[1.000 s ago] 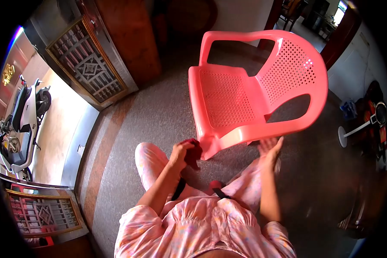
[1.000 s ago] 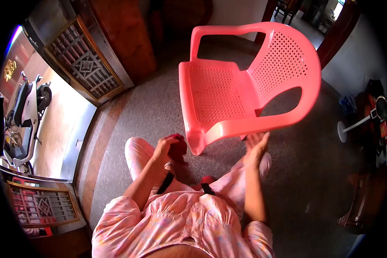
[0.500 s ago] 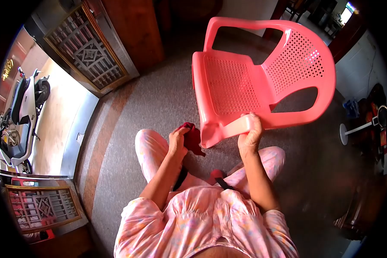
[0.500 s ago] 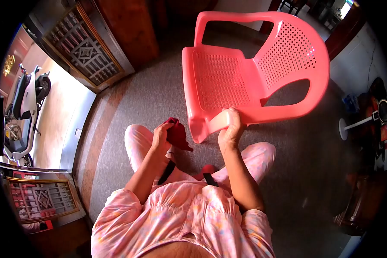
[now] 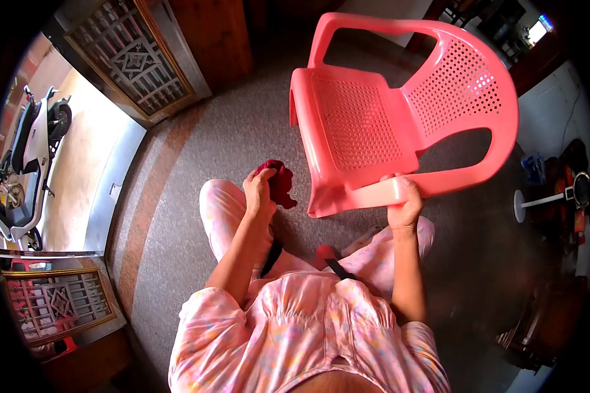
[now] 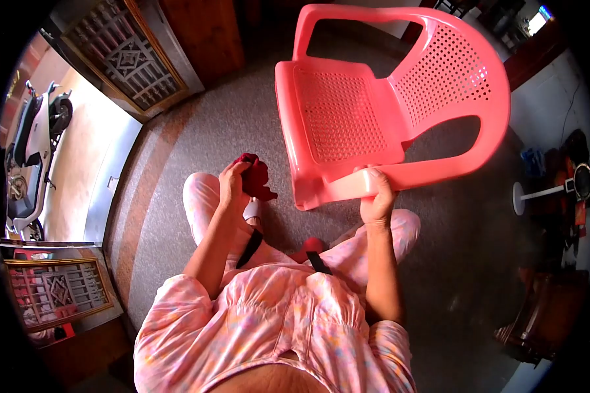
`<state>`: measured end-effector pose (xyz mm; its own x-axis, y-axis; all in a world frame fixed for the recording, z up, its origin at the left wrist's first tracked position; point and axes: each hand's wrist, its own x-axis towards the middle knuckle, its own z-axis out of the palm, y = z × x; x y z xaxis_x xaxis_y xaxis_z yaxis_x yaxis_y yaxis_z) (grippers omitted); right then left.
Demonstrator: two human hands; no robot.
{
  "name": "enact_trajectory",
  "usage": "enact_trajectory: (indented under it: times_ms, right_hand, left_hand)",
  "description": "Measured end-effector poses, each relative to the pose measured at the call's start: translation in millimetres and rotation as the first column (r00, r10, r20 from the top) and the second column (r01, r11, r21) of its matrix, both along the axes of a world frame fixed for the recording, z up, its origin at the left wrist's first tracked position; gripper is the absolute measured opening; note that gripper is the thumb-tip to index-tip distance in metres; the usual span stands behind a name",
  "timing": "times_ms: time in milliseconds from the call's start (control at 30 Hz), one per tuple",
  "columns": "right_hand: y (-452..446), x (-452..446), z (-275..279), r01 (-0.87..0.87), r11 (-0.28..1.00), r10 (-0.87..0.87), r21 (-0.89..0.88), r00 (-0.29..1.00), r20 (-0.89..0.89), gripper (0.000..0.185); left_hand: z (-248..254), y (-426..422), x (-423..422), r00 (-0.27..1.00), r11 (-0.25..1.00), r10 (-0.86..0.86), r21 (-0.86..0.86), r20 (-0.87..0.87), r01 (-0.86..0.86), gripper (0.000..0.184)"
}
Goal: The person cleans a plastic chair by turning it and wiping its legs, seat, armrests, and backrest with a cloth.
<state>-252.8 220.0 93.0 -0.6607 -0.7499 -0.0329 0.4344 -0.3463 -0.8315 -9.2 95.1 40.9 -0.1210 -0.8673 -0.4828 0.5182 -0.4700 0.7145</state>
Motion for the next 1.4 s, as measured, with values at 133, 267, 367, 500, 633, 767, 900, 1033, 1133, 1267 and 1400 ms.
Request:
enact_trajectory:
  times_ms: [133,267,367,500,633,767,900,1033,1133,1267,1400]
  right_hand:
    - [14.4,-12.4,1.3,-0.074,0.997,0.074,-0.002,0.997,0.009,0.025]
    - [22.3,-18.8,4.3,-0.057,0.998,0.057,0.006,0.998,0.0,0.027]
    - [26.8,-26.3,0.6,-0.163,0.986,0.163,-0.018,0.986,-0.032,0.028]
    - [25.9,-23.7,-0.1,-0.124,0.992,0.123,-0.014,0.99,-0.062,0.029]
    - [23.8,-19.1,0.8,-0.094,0.995,0.094,-0.019,0.996,-0.012,0.029]
    - [21.7,-12.6,4.4,-0.06,0.998,0.06,-0.027,0.998,0.01,0.03]
    - [22.8,-13.5,5.0,-0.049,0.999,0.049,-0.001,0.999,0.001,0.03]
    - [24.5,-19.0,5.0,-0.105,0.994,0.105,0.006,0.994,-0.029,0.03]
    - [26.4,-21.4,4.3,-0.126,0.992,0.127,0.013,0.99,-0.062,0.03]
    - [27.4,-21.3,6.8,-0.134,0.991,0.135,0.013,0.99,-0.045,0.03]
    - [25.9,-18.0,9.4,-0.157,0.988,0.156,-0.004,0.987,-0.038,0.031]
  left_hand:
    - [9.9,1.7,-6.0,0.999,0.996,0.003,-0.086,0.034,0.0,0.017]
    - [17.4,-0.1,-18.5,0.999,0.989,0.028,-0.147,0.027,-0.024,0.02]
    - [24.7,1.2,-32.1,0.999,0.978,0.008,-0.209,0.033,-0.001,0.02]
    - [32.6,7.0,-62.0,0.995,0.955,-0.009,-0.293,0.103,0.039,0.02]
    - [13.7,-2.2,-98.0,0.918,0.75,0.134,-0.643,0.374,0.152,0.023]
    - [-3.3,13.7,-112.7,0.454,0.232,0.265,-0.513,0.851,0.826,0.031]
    - [-20.6,22.5,-113.7,0.27,0.046,0.374,-0.309,0.887,0.95,0.033]
    - [-34.6,-26.7,-112.8,0.25,0.02,0.474,-0.294,0.844,0.956,0.019]
    - [-37.6,-70.0,-118.9,0.137,0.182,0.469,-0.247,0.872,0.952,0.017]
    - [-38.1,-65.2,-124.5,0.111,0.23,0.475,-0.245,0.873,0.942,0.014]
    - [-36.5,-5.1,-106.9,0.326,0.079,0.427,-0.394,0.844,0.916,0.014]
